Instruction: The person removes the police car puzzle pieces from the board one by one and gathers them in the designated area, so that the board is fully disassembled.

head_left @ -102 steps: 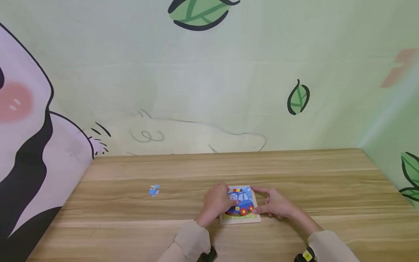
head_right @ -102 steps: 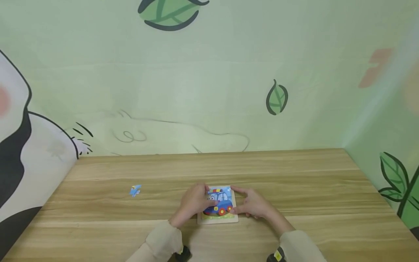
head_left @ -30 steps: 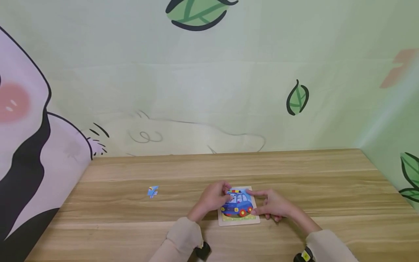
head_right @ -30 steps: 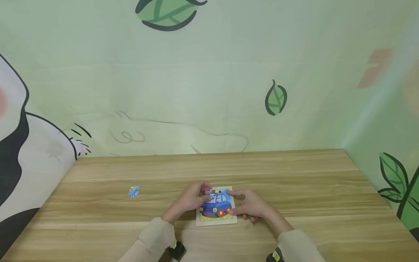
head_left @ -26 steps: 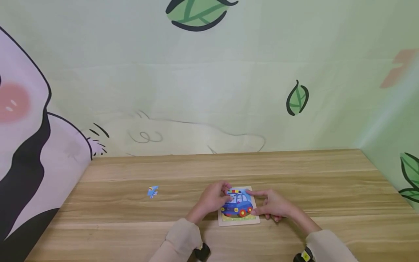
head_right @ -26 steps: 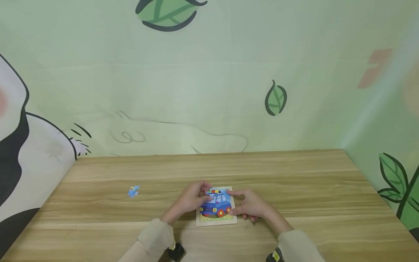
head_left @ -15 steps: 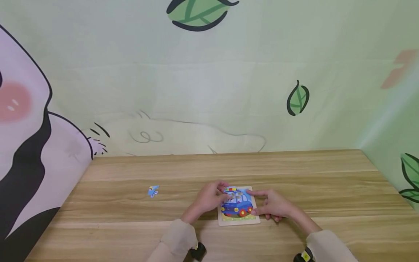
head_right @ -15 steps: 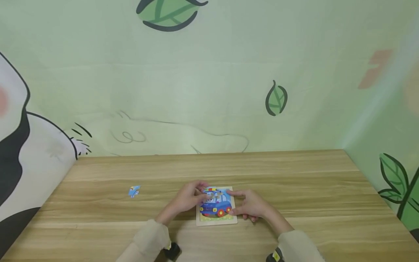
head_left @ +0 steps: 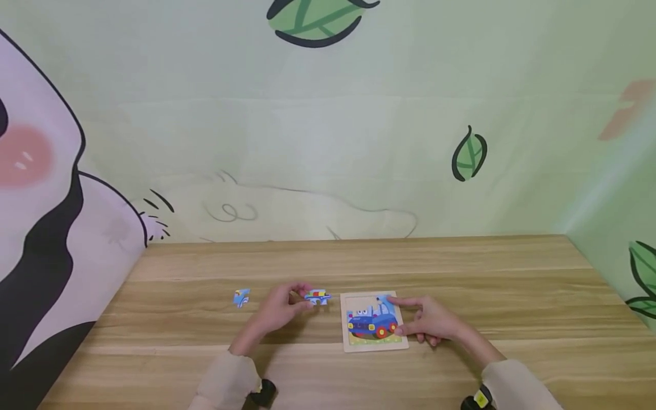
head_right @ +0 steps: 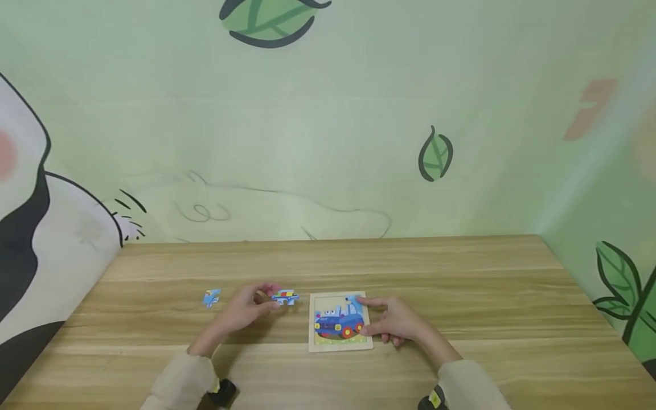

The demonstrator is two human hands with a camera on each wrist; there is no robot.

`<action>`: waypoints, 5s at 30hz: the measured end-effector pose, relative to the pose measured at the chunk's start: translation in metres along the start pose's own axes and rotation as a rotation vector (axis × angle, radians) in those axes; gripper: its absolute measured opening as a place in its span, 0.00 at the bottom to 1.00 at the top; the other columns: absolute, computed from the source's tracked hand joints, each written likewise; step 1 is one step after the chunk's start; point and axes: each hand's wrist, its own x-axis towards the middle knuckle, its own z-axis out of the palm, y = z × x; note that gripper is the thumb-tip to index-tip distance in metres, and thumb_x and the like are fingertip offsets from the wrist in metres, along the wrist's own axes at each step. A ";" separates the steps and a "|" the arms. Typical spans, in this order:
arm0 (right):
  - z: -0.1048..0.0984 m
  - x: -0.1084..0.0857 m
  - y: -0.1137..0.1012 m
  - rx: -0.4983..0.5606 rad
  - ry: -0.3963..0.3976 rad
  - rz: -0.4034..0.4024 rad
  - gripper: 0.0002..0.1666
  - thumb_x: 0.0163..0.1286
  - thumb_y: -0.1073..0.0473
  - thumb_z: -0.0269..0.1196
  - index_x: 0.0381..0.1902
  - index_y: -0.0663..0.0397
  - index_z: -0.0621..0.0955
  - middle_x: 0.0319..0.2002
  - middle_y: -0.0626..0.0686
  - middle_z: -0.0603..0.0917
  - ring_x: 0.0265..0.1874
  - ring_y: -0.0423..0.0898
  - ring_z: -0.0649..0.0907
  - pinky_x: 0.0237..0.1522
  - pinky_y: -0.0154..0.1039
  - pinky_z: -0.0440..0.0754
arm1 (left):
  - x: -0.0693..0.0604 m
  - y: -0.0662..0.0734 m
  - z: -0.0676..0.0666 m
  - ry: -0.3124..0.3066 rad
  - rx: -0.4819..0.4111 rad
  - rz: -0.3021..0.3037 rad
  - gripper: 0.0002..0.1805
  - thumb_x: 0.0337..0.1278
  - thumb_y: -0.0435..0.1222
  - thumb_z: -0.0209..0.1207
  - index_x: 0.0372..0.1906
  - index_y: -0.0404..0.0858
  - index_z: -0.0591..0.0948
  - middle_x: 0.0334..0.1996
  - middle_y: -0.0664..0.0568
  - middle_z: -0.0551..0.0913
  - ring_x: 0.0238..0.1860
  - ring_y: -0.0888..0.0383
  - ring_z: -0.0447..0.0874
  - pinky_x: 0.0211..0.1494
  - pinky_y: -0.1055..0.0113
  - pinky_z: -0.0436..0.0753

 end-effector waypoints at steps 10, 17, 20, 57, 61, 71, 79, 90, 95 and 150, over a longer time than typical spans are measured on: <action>0.001 0.002 0.004 0.024 -0.007 -0.013 0.40 0.53 0.50 0.68 0.64 0.48 0.67 0.08 0.47 0.71 0.03 0.35 0.64 0.08 0.28 0.63 | -0.020 -0.023 -0.047 0.067 0.075 -0.066 0.14 0.49 0.28 0.62 0.44 0.32 0.78 0.33 0.48 0.78 0.23 0.59 0.72 0.23 0.71 0.72; 0.000 0.002 0.003 0.026 0.001 -0.014 0.41 0.54 0.51 0.67 0.65 0.48 0.66 0.08 0.47 0.70 0.03 0.35 0.64 0.08 0.28 0.64 | -0.022 -0.035 -0.065 0.081 0.224 -0.078 0.15 0.48 0.30 0.63 0.44 0.32 0.78 0.33 0.48 0.79 0.27 0.59 0.72 0.27 0.69 0.72; 0.000 0.002 0.003 0.024 0.006 -0.007 0.41 0.54 0.51 0.67 0.65 0.48 0.66 0.08 0.47 0.70 0.03 0.35 0.64 0.08 0.28 0.64 | -0.020 -0.038 -0.070 0.086 0.295 -0.084 0.16 0.48 0.30 0.62 0.45 0.32 0.79 0.34 0.47 0.80 0.29 0.59 0.73 0.30 0.67 0.72; -0.001 -0.002 0.007 0.033 0.005 -0.017 0.44 0.54 0.51 0.67 0.67 0.51 0.63 0.09 0.47 0.71 0.03 0.35 0.65 0.08 0.28 0.65 | -0.013 -0.005 -0.038 0.135 0.330 0.004 0.16 0.45 0.32 0.65 0.43 0.37 0.81 0.32 0.49 0.78 0.25 0.62 0.72 0.30 0.68 0.73; 0.000 -0.001 0.007 0.035 0.009 -0.015 0.45 0.54 0.52 0.68 0.67 0.53 0.62 0.08 0.47 0.71 0.03 0.35 0.65 0.08 0.28 0.65 | -0.008 0.009 -0.014 0.117 0.235 0.012 0.15 0.46 0.31 0.65 0.43 0.36 0.81 0.32 0.49 0.79 0.23 0.62 0.72 0.26 0.70 0.73; 0.001 -0.001 0.007 0.020 0.027 0.001 0.48 0.52 0.52 0.69 0.68 0.54 0.59 0.08 0.47 0.71 0.03 0.35 0.65 0.08 0.28 0.65 | 0.010 0.037 0.042 -0.028 0.187 0.068 0.17 0.51 0.34 0.62 0.48 0.35 0.78 0.30 0.54 0.78 0.25 0.62 0.73 0.26 0.72 0.73; -0.002 0.000 0.009 -0.006 0.030 -0.012 0.52 0.52 0.51 0.69 0.69 0.57 0.56 0.08 0.47 0.72 0.04 0.35 0.66 0.08 0.27 0.65 | 0.028 0.062 0.075 -0.087 0.223 0.016 0.16 0.50 0.38 0.63 0.45 0.38 0.79 0.26 0.57 0.77 0.24 0.63 0.71 0.26 0.72 0.70; 0.000 0.001 0.004 0.012 0.022 -0.014 0.51 0.52 0.52 0.69 0.69 0.56 0.56 0.08 0.47 0.72 0.03 0.35 0.66 0.08 0.27 0.65 | 0.039 0.070 0.094 -0.032 0.295 -0.128 0.16 0.43 0.40 0.67 0.40 0.37 0.81 0.22 0.57 0.77 0.22 0.62 0.72 0.27 0.69 0.70; -0.001 0.001 0.005 0.022 0.016 -0.012 0.51 0.52 0.53 0.68 0.69 0.56 0.55 0.08 0.47 0.72 0.04 0.34 0.66 0.08 0.27 0.65 | 0.042 0.071 0.101 0.004 0.315 -0.176 0.15 0.41 0.41 0.69 0.37 0.40 0.82 0.21 0.58 0.76 0.21 0.62 0.71 0.26 0.70 0.68; -0.003 -0.003 0.003 0.015 0.023 -0.029 0.50 0.53 0.54 0.69 0.68 0.60 0.56 0.09 0.48 0.72 0.04 0.35 0.66 0.08 0.28 0.65 | 0.040 0.083 0.110 0.128 0.090 -0.372 0.13 0.34 0.35 0.71 0.33 0.42 0.85 0.27 0.59 0.82 0.30 0.62 0.76 0.33 0.69 0.68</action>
